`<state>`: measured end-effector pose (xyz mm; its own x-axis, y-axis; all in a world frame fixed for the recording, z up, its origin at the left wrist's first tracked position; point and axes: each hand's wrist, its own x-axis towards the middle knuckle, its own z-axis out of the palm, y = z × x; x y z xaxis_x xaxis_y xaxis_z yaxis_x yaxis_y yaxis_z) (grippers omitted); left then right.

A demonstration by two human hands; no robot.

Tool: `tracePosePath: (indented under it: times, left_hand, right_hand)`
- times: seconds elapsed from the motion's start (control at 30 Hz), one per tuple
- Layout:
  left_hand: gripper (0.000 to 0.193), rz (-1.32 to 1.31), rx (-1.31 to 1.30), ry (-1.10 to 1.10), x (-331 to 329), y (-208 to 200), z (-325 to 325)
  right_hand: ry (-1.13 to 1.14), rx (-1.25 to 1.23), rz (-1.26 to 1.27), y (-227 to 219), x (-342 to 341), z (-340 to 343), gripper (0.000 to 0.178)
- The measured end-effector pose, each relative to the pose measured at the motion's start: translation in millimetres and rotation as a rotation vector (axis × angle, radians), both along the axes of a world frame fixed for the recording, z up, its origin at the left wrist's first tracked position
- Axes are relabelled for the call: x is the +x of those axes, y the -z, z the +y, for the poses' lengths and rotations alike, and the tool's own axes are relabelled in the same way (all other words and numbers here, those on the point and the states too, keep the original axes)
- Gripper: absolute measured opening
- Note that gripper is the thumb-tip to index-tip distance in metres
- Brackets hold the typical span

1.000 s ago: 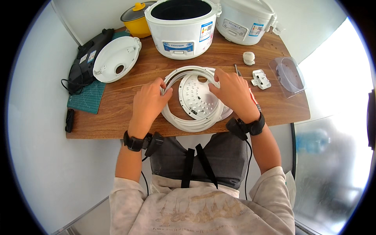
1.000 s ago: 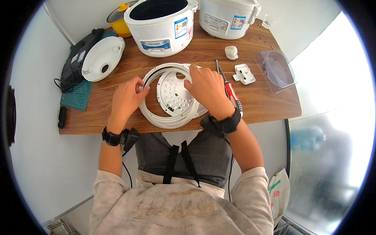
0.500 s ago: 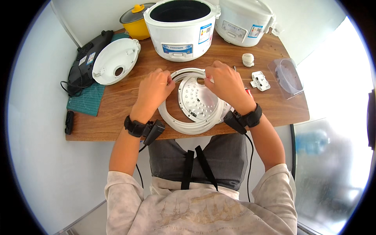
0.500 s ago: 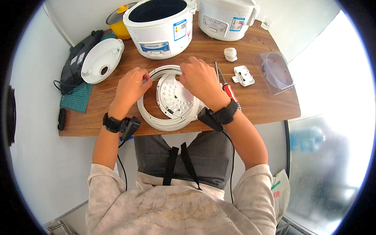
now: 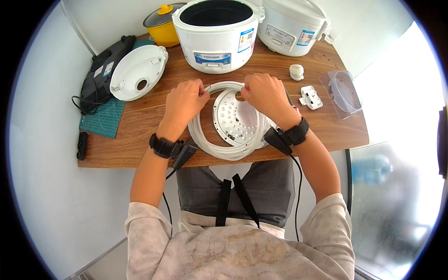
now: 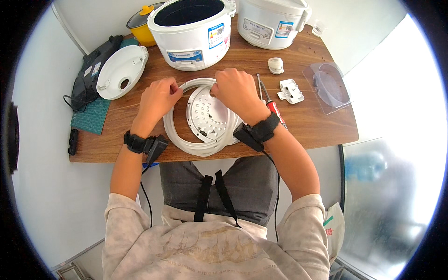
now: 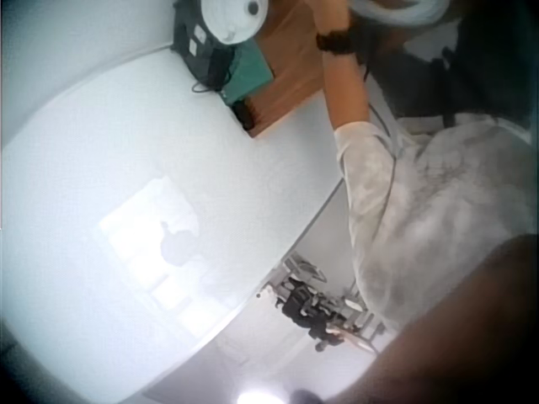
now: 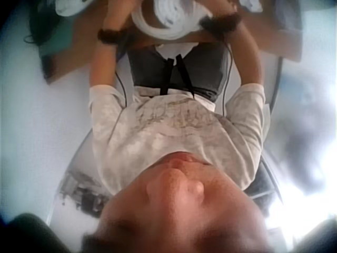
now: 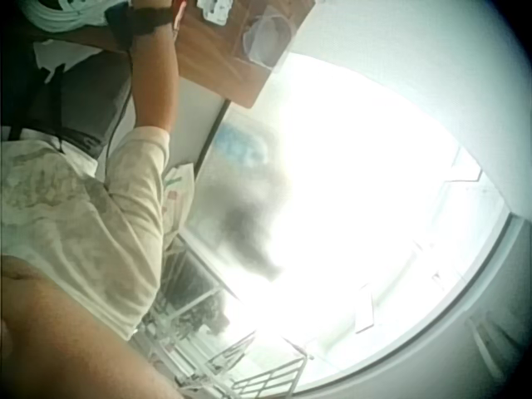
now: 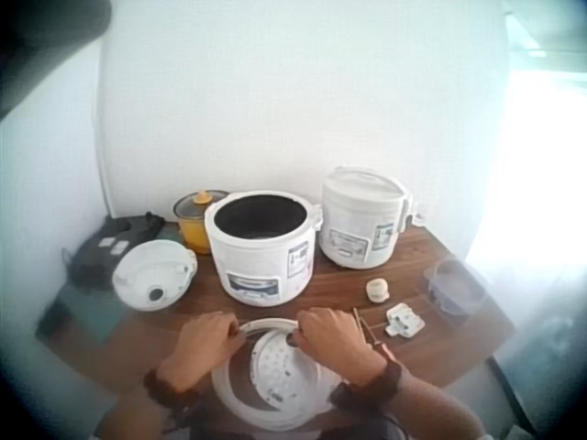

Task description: The person disassembles a white plastic lid using a screwdriver, then reassembles it by inserting a rubber seal and tightening screws. The task involves handling the lid, seal, and screws on a wooden table with other rice cookers nearby.

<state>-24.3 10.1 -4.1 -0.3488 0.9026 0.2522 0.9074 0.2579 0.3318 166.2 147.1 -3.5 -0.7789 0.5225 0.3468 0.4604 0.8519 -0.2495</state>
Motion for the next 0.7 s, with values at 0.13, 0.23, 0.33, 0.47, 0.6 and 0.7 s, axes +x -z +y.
tracePosePath:
  times: [0.13,0.23,0.33,0.47,0.6,0.7]
  left_hand:
    - [0.017,-0.010,-0.058,-0.016,0.8,-3.7,2.8]
    - [0.015,-0.035,-0.093,-0.034,0.1,-5.0,5.4]
    - [0.014,-0.020,-0.083,-0.042,-0.4,-3.5,6.7]
    - [0.015,0.050,-0.022,-0.023,-3.4,3.4,6.7]
    - [0.015,0.036,-0.047,-0.014,-0.5,-1.3,7.1]
    - [0.014,0.025,-0.054,-0.006,0.2,-3.9,6.5]
  right_hand:
    - [-0.010,0.029,-0.029,2.0,-2.9,2.2,0.016]
    - [-0.022,0.019,-0.021,3.7,-4.1,6.5,0.013]
    - [-0.073,0.027,-0.004,5.2,-3.6,10.9,0.014]
    - [-0.096,0.039,-0.010,3.6,-4.1,7.5,0.016]
    - [-0.154,0.087,-0.078,-0.8,-4.3,9.8,0.016]
    - [-0.210,0.117,-0.082,-2.1,-7.9,8.7,0.015]
